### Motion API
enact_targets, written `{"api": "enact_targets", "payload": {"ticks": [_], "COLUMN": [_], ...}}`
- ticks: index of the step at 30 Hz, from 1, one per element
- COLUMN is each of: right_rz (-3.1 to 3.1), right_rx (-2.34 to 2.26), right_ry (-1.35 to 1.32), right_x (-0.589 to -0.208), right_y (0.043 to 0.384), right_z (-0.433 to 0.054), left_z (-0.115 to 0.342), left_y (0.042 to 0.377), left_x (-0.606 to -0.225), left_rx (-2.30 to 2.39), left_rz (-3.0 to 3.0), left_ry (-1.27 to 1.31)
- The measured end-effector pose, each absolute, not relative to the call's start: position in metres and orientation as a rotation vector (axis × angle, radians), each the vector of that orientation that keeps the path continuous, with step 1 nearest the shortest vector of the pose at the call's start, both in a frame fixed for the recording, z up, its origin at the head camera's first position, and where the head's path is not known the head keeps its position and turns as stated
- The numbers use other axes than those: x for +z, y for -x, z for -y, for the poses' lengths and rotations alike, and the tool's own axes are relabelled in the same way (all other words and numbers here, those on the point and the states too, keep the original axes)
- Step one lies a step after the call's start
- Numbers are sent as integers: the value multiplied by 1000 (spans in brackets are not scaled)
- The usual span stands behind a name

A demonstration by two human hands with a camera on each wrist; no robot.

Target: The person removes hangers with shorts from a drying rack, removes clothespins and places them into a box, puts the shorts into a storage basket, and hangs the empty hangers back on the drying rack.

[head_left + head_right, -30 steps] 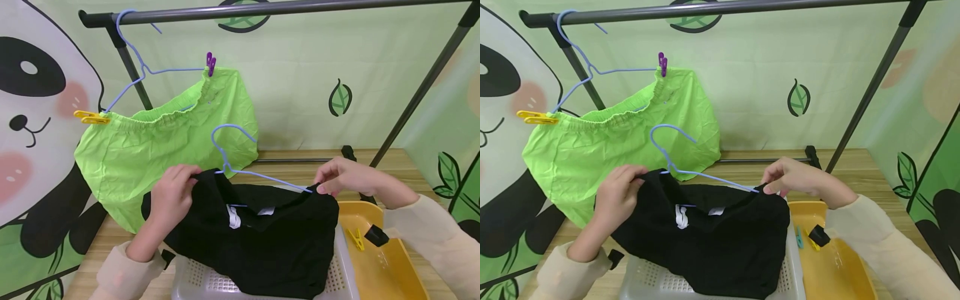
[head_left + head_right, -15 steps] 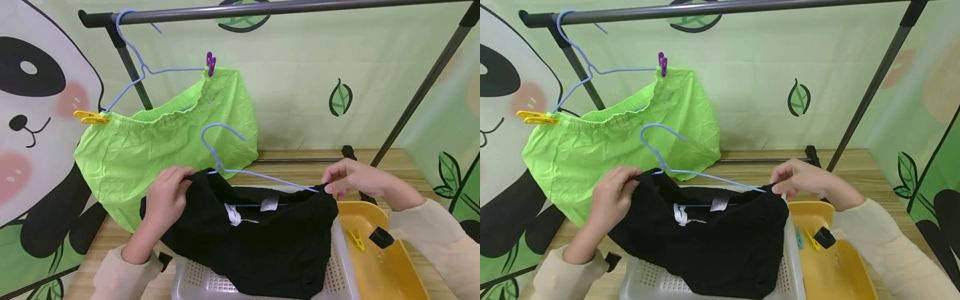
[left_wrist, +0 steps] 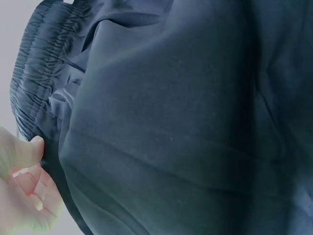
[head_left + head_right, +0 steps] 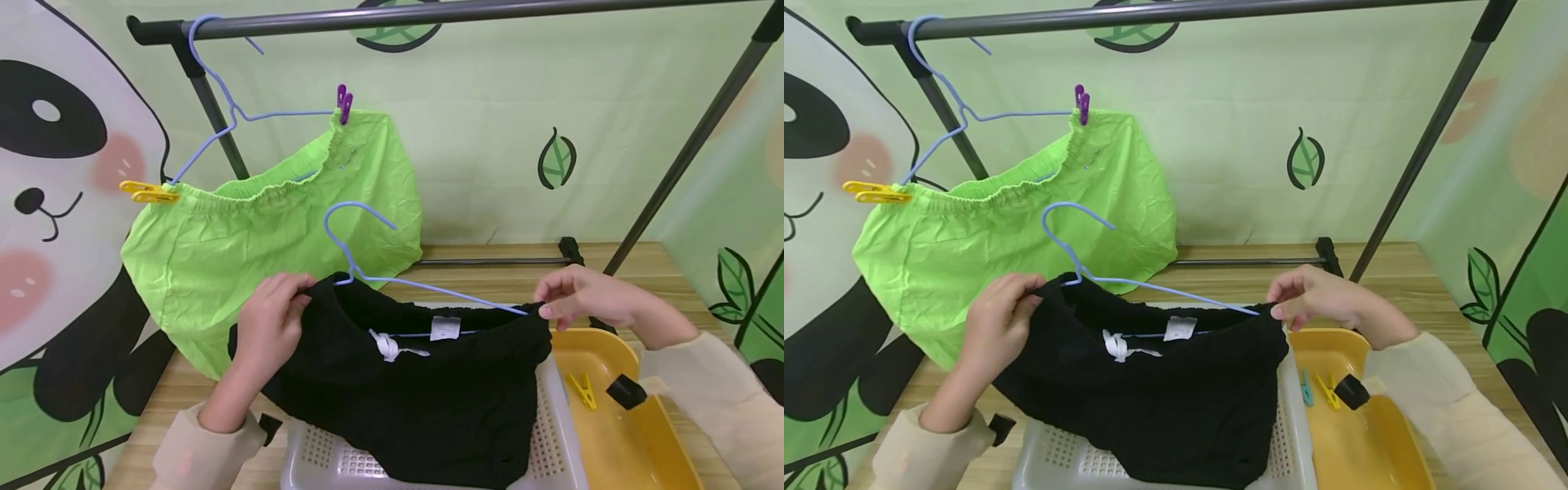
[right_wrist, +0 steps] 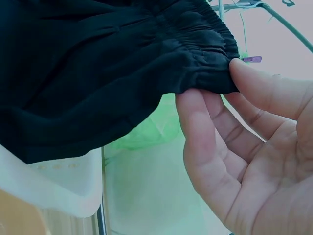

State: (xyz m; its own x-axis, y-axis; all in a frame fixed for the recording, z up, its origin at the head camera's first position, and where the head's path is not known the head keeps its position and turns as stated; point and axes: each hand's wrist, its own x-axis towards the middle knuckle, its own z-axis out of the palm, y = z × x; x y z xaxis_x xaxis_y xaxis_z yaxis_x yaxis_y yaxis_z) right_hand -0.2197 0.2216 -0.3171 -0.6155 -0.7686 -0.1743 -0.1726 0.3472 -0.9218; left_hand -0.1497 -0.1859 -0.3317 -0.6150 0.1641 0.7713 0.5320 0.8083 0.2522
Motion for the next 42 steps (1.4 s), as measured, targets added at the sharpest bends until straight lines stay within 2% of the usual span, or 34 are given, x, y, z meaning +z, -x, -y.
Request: {"api": "enact_targets", "payload": {"ticks": [16, 33, 42], "right_rz": [-1993, -1867, -1902], "right_rx": [-1289, -1279, -1135], "right_ry": [841, 844, 658], "right_x": [-337, -366, -377], "right_y": [224, 223, 219], "right_z": [-226, -209, -202], "left_z": [186, 183, 179], "left_y": [151, 154, 154], "left_x": [-336, -340, -349], "left_rx": [-611, -668, -669], "left_rz": [2201, 2199, 2251], "left_ry": [491, 512, 536]}}
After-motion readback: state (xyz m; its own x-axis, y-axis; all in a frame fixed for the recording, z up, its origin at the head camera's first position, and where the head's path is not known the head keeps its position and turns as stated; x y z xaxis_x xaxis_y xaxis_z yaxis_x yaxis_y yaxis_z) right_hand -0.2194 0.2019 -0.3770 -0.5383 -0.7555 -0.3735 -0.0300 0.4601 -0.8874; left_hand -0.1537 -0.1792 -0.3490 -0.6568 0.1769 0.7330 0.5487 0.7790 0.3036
